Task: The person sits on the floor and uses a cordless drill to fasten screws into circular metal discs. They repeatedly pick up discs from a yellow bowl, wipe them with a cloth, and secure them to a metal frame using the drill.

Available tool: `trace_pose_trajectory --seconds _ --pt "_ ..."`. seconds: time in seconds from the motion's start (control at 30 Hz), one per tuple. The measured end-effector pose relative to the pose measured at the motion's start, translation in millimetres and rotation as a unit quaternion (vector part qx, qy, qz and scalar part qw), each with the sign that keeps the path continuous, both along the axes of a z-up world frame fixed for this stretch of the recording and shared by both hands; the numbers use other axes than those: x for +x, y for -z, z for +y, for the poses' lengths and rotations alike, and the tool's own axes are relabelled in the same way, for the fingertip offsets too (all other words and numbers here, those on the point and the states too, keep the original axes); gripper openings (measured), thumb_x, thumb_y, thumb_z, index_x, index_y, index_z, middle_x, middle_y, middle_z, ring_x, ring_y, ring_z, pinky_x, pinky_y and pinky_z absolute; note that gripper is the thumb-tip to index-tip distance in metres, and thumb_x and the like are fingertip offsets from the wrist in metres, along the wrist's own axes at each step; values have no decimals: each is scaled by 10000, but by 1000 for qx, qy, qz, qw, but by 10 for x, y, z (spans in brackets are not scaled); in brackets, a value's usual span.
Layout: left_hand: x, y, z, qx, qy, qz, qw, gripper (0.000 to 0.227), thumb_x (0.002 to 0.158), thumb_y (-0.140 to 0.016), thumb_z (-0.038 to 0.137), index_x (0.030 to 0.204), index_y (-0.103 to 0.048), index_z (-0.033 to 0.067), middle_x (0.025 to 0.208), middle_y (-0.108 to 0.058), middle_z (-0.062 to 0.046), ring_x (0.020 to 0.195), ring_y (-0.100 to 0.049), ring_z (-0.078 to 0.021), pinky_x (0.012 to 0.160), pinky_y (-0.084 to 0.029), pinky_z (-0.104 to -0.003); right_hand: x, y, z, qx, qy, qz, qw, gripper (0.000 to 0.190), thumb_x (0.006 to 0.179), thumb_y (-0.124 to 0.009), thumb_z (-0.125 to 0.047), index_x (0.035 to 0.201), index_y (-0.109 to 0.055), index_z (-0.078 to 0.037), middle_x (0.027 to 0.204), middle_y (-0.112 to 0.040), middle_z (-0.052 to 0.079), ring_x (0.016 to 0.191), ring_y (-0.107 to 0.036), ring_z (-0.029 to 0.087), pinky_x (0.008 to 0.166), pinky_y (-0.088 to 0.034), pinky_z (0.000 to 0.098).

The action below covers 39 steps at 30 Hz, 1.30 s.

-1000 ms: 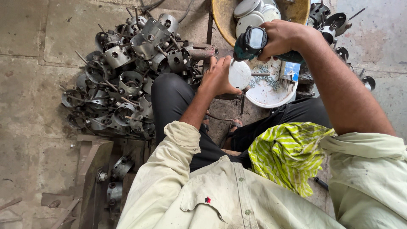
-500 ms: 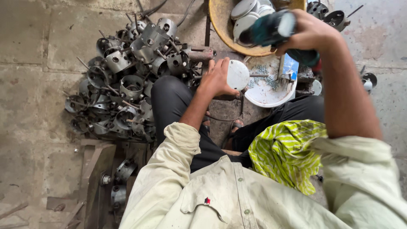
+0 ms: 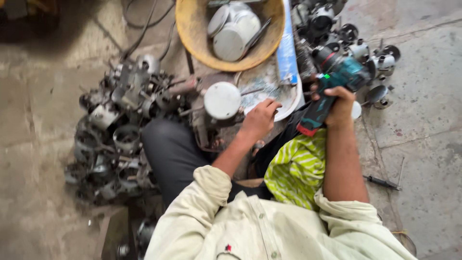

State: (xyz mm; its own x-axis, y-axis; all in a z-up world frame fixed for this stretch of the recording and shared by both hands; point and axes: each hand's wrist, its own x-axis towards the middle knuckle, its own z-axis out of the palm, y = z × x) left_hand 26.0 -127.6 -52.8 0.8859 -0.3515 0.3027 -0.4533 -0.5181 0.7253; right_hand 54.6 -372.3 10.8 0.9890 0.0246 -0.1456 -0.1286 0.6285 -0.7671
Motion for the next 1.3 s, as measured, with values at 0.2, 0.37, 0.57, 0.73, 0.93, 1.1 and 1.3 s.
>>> trace_pose_trajectory --seconds 0.2,0.37,0.57,0.73,0.93,1.1,1.3 --pt "387 956 -478 129 -34 -27 991 164 873 -575 52 1003 -667 96 1039 -639 -112 968 -661 -345 752 -563 -466 106 216 -133 31 -6 82 996 607 735 -608 -129 1296 -612 104 981 -683 148 764 -626 222 763 -554 313" --pt "642 1215 -559 212 -29 -73 974 61 867 -599 80 888 -641 120 978 -625 -82 898 -684 -296 708 -591 -421 175 165 -116 42 -6 73 996 603 738 -603 -116 1294 -612 117 976 -675 155 766 -622 224 777 -546 301" --pt "579 918 -439 194 -32 -86 977 110 872 -596 48 939 -664 103 969 -653 -86 833 -717 -297 660 -590 -418 227 169 -65 22 0 75 997 611 715 -600 -114 1280 -612 117 967 -681 148 764 -628 222 762 -547 298" --pt "143 249 -328 1 -76 -68 995 147 882 -670 116 1018 -721 89 994 -705 -109 787 -713 -332 660 -590 -418 224 213 -71 26 -22 70 997 610 727 -611 -117 1292 -617 115 962 -678 144 761 -618 225 766 -540 296" --pt "-344 -197 400 -255 -155 95 950 143 954 -554 71 899 -662 -4 931 -665 -118 686 -748 -175 533 -596 -307 78 -26 117 16 -49 12 999 597 723 -624 -104 1273 -583 123 1036 -690 171 822 -626 243 798 -542 312" --pt "-315 -81 1136 -523 -187 176 813 200 1017 -622 105 854 -648 -8 882 -704 -115 637 -711 -164 541 -609 -302 -396 -442 493 50 -73 38 995 608 717 -633 -154 1263 -596 112 1113 -717 245 845 -676 299 771 -576 363" --pt "-279 -58 1294 -659 -199 181 703 121 952 -725 31 862 -646 49 815 -712 -101 651 -717 -173 562 -620 -299 -1204 -233 1176 -37 -139 45 989 501 693 -717 -66 1174 -605 23 965 -684 139 823 -671 278 770 -570 410"
